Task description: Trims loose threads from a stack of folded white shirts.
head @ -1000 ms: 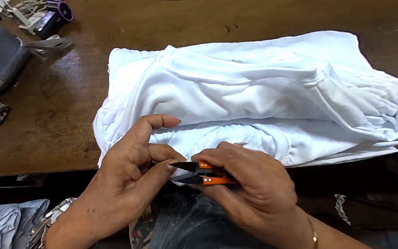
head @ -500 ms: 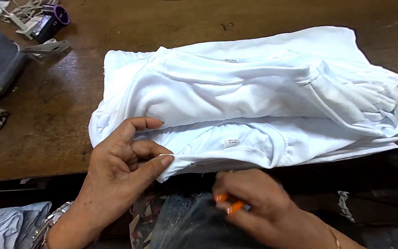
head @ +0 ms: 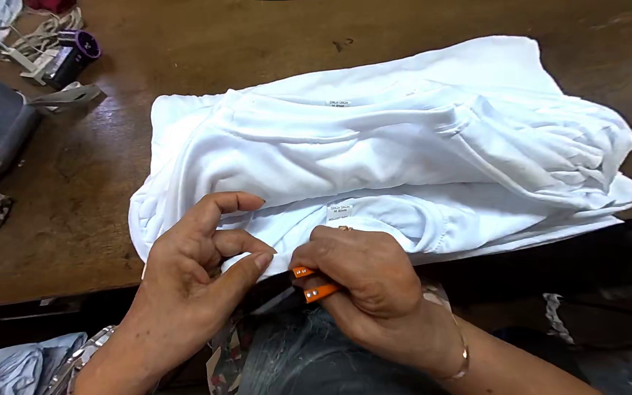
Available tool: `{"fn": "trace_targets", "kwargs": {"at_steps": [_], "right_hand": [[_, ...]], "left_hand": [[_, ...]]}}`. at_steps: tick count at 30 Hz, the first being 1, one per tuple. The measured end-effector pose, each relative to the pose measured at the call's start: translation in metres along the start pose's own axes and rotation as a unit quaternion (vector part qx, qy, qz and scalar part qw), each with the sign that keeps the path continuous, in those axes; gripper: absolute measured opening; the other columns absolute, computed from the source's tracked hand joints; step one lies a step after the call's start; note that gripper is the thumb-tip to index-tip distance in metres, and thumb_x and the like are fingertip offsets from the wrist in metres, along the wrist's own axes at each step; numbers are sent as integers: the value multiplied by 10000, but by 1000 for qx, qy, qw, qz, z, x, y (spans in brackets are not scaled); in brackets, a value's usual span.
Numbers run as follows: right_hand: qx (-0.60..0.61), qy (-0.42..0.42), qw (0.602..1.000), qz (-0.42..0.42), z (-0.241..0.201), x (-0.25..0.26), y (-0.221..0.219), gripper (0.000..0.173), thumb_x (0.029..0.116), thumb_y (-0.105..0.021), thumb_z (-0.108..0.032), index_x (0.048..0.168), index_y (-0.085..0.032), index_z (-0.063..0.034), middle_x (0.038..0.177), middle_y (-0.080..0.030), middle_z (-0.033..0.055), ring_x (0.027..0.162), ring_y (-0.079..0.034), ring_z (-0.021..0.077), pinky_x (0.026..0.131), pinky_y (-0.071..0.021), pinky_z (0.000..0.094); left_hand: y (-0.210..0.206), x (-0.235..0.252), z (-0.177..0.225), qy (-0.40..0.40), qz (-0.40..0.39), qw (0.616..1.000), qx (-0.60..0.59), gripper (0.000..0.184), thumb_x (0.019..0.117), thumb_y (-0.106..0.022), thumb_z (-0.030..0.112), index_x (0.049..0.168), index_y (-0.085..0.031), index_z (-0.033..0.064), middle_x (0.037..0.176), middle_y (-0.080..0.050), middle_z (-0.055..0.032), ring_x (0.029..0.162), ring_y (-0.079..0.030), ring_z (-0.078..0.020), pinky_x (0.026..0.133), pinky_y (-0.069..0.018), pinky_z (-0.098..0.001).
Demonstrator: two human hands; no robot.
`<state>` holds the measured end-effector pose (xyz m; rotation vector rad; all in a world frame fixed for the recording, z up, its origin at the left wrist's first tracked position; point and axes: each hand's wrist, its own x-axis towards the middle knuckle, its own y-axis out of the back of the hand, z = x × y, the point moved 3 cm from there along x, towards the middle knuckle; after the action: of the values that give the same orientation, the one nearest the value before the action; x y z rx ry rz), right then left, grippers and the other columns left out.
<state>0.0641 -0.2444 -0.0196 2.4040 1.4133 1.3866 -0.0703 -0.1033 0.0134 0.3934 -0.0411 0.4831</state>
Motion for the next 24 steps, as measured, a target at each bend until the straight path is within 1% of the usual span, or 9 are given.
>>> {"fn": "trace_targets", "kwargs": {"at_steps": [2,5,7,10,13,17,20,22,24], "right_hand": [[-12,30,998,-61,-2,-7,3,145,925,-562,-58,874,-696,-39,748,-599,18,698,-574,104,584,-454,241],[4,50,971,-233,-6,-31,2,92,948,-576,-115,905,-653,-86,778,-617,35,714,-624,166,593,-509,323],[12,56,955,-292,-5,-48,-2,95,928,-585,-149,847,-601,-102,734,-597,53,656,-624,211,524,-489,370],[10,21,972,-233,0,-61,5,166,992,-532,-176,871,-616,-99,741,-594,38,670,-606,177,550,-479,332],[-70,-32,993,-87,7,-58,29,210,985,-557,-151,1114,-709,-88,882,-707,-4,761,-652,69,652,-553,246],[-276,-87,956,48,11,-54,79,347,957,-631,-191,1257,-643,-16,843,-670,71,682,-607,138,581,-509,316],[-338,-107,933,52,19,-55,110,264,927,-627,-163,1112,-699,11,868,-686,128,726,-635,196,606,-506,365],[-316,-115,940,51,24,-55,125,193,925,-603,-138,979,-719,7,810,-634,83,715,-586,134,611,-465,294],[-277,-131,951,49,25,-52,141,166,911,-614,-141,938,-717,-14,801,-629,23,713,-566,44,623,-460,202]], "left_hand": [[1,0,-1,5,4,1000,14,447,884,-650,44,1315,-556,117,825,-747,14,599,-662,-51,500,-514,-137],[4,3,-3,9,9,1000,7,435,896,-628,16,1318,-565,101,808,-743,4,570,-648,-46,485,-510,-135],[5,4,-5,12,11,1000,-2,427,906,-619,20,1322,-565,102,792,-739,-3,551,-632,-44,480,-497,-133],[5,5,-6,16,-2,1000,-26,452,892,-673,64,1328,-559,103,785,-736,-18,565,-649,-62,499,-520,-146],[5,6,-3,21,-4,1000,-17,532,831,-768,98,1323,-565,113,834,-760,-27,619,-699,-92,519,-557,-165],[8,7,1,-3,41,999,19,432,856,-724,46,1270,-612,99,829,-746,6,613,-672,-67,529,-549,-160],[13,5,8,-35,60,997,40,362,881,-713,88,1233,-630,91,854,-726,19,656,-670,-76,571,-572,-180],[13,4,12,-54,67,994,70,348,887,-721,129,1223,-629,101,890,-729,27,726,-687,-87,627,-586,-198],[14,5,16,-73,74,990,90,406,851,-767,165,1228,-625,113,912,-735,34,773,-705,-96,667,-604,-210]]}}
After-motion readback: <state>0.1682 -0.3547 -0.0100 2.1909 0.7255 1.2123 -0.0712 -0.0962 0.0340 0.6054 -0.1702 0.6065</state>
